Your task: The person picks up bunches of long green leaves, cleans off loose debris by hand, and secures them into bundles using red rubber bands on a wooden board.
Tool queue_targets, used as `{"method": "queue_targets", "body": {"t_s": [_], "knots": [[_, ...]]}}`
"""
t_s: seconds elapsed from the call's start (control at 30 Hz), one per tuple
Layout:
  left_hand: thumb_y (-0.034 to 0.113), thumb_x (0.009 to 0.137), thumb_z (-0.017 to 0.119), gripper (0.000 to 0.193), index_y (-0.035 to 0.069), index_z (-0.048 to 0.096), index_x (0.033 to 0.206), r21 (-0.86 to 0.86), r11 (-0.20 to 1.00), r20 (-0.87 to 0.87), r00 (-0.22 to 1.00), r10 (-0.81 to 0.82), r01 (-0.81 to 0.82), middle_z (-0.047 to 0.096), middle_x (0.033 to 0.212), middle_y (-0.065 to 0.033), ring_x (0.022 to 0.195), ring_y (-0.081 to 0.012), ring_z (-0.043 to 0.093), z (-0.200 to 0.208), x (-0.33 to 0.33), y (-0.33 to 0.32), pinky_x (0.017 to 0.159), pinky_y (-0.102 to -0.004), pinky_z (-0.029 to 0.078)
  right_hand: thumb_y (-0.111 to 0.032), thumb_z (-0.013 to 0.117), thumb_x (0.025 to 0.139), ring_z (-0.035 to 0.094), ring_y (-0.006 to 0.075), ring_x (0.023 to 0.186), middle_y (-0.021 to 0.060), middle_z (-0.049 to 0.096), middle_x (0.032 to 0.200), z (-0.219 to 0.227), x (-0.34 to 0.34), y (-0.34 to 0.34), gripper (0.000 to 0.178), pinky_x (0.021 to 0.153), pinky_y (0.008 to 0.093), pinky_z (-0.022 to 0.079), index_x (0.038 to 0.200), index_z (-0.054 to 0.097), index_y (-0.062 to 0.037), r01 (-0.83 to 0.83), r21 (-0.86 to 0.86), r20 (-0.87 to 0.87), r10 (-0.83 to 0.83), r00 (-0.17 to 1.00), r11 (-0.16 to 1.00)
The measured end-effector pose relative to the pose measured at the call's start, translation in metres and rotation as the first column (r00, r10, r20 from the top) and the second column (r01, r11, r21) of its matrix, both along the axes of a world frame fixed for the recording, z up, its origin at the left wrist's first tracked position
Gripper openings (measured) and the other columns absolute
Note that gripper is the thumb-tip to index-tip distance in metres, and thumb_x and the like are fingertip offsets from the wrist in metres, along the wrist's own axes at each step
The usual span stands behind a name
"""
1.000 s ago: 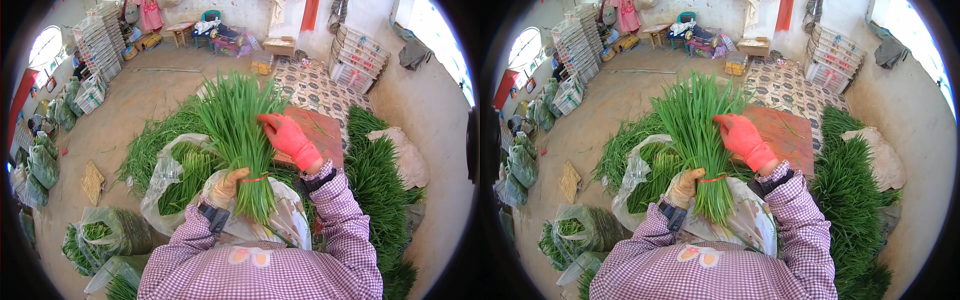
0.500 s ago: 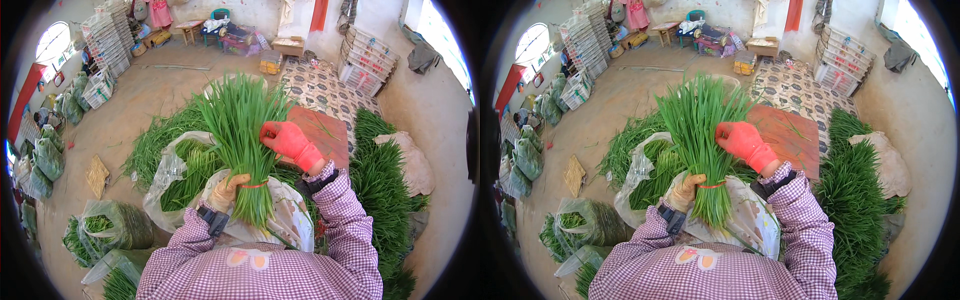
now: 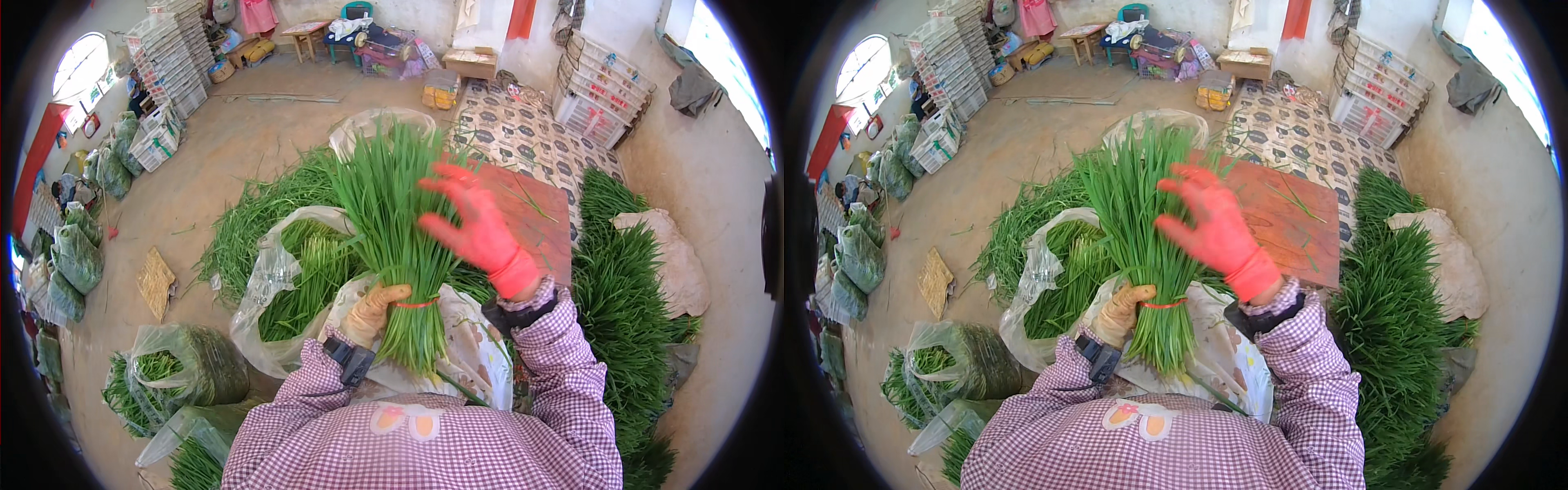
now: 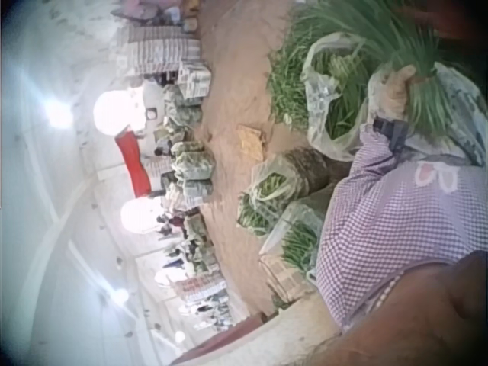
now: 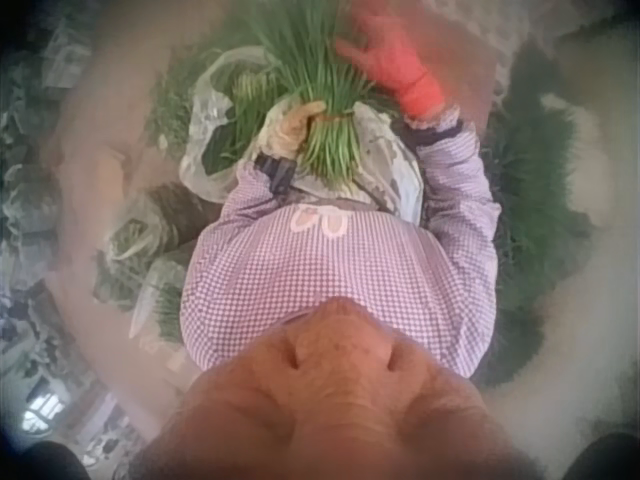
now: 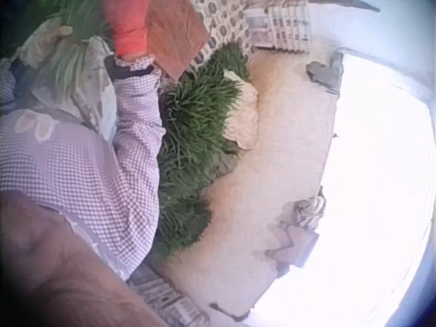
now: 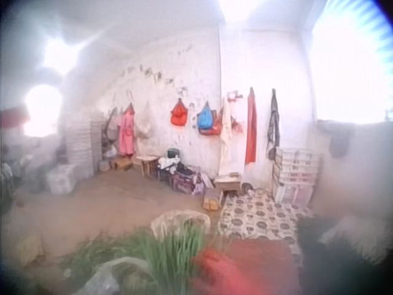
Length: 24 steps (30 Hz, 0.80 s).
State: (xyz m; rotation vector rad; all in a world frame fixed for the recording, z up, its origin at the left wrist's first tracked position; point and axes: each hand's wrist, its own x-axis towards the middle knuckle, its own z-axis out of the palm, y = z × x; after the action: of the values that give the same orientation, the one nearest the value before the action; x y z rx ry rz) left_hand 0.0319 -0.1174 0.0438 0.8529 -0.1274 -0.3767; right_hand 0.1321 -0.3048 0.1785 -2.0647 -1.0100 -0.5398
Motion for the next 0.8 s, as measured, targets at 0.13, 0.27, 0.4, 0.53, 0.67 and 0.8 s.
{"method": "queue_targets", "body": {"t_s": [0.13, 0.27, 0.4, 0.53, 0.67, 0.8], "knots": [[0.019, 0.081, 0.070, 0.053, 0.002, 0.055, 0.129, -0.004, 0.999, -0.024, 0.998, 0.050, -0.050, 0.065, 0.117, -0.0110, 0.106, -0.0227, 0.063, 0.003, 0.001, -0.010, 0.094, -0.0391, 0.051, -0.017, 0.075, 0.066, 0.039, 0.0404, 0.131, 0.0190, 0.045, 0.139, -0.032, -0.004, 0.009, 0.045, 0.109, 0.0490, 0.031, 0.105, 0.055, -0.0052, 0.118, -0.209, 0.074, -0.105, 0.992, 0.971], [0.022, 0.082, 0.071, 0.055, 0.003, 0.053, 0.130, -0.055, 0.998, -0.047, 0.999, -0.018, 0.015, 0.064, 0.120, -0.0084, 0.108, -0.0195, 0.062, 0.000, 0.003, -0.007, 0.097, -0.0350, 0.048, -0.012, 0.070, 0.068, 0.041, 0.0412, 0.129, 0.0197, 0.047, 0.137, -0.049, 0.011, 0.009, 0.038, 0.109, 0.0480, 0.033, 0.102, 0.055, -0.0050, 0.138, -0.134, -0.013, -0.141, 0.990, 0.981], [0.021, 0.081, 0.072, 0.058, 0.003, 0.052, 0.131, -0.063, 0.998, -0.030, 0.999, 0.020, -0.022, 0.062, 0.122, -0.0078, 0.109, -0.0192, 0.061, -0.003, 0.003, -0.007, 0.098, -0.0351, 0.048, -0.008, 0.064, 0.071, 0.044, 0.0401, 0.126, 0.0177, 0.051, 0.134, -0.046, 0.010, 0.011, 0.032, 0.108, 0.0483, 0.034, 0.101, 0.058, -0.0051, 0.145, -0.170, 0.014, -0.145, 0.989, 0.975], [0.021, 0.081, 0.072, 0.058, 0.003, 0.051, 0.132, -0.026, 0.999, -0.002, 0.999, 0.041, -0.041, 0.062, 0.123, -0.0083, 0.110, -0.0196, 0.060, -0.008, 0.004, -0.006, 0.098, -0.0351, 0.048, -0.008, 0.062, 0.073, 0.046, 0.0375, 0.126, 0.0143, 0.053, 0.133, -0.050, 0.012, 0.010, 0.026, 0.108, 0.0510, 0.032, 0.099, 0.061, -0.0057, 0.169, -0.234, 0.110, -0.147, 0.983, 0.958], [0.020, 0.082, 0.070, 0.055, 0.002, 0.052, 0.131, -0.032, 0.999, -0.005, 1.000, -0.005, 0.005, 0.063, 0.120, -0.0096, 0.109, -0.0205, 0.061, -0.015, 0.007, -0.003, 0.098, -0.0352, 0.048, -0.006, 0.062, 0.074, 0.047, 0.0367, 0.125, 0.0121, 0.056, 0.129, -0.047, 0.014, 0.008, 0.016, 0.110, 0.0510, 0.030, 0.090, 0.061, -0.0068, 0.142, -0.304, 0.131, -0.106, 0.986, 0.942], [0.020, 0.084, 0.068, 0.053, 0.002, 0.052, 0.131, -0.059, 0.998, -0.021, 0.999, -0.033, 0.032, 0.064, 0.119, -0.0101, 0.107, -0.0205, 0.062, -0.013, 0.005, -0.008, 0.096, -0.0351, 0.049, -0.004, 0.061, 0.074, 0.051, 0.0328, 0.120, 0.0085, 0.062, 0.115, -0.050, 0.022, 0.010, 0.008, 0.110, 0.0519, 0.028, 0.082, 0.060, -0.0061, 0.246, -0.315, 0.248, -0.171, 0.954, 0.917]]}}
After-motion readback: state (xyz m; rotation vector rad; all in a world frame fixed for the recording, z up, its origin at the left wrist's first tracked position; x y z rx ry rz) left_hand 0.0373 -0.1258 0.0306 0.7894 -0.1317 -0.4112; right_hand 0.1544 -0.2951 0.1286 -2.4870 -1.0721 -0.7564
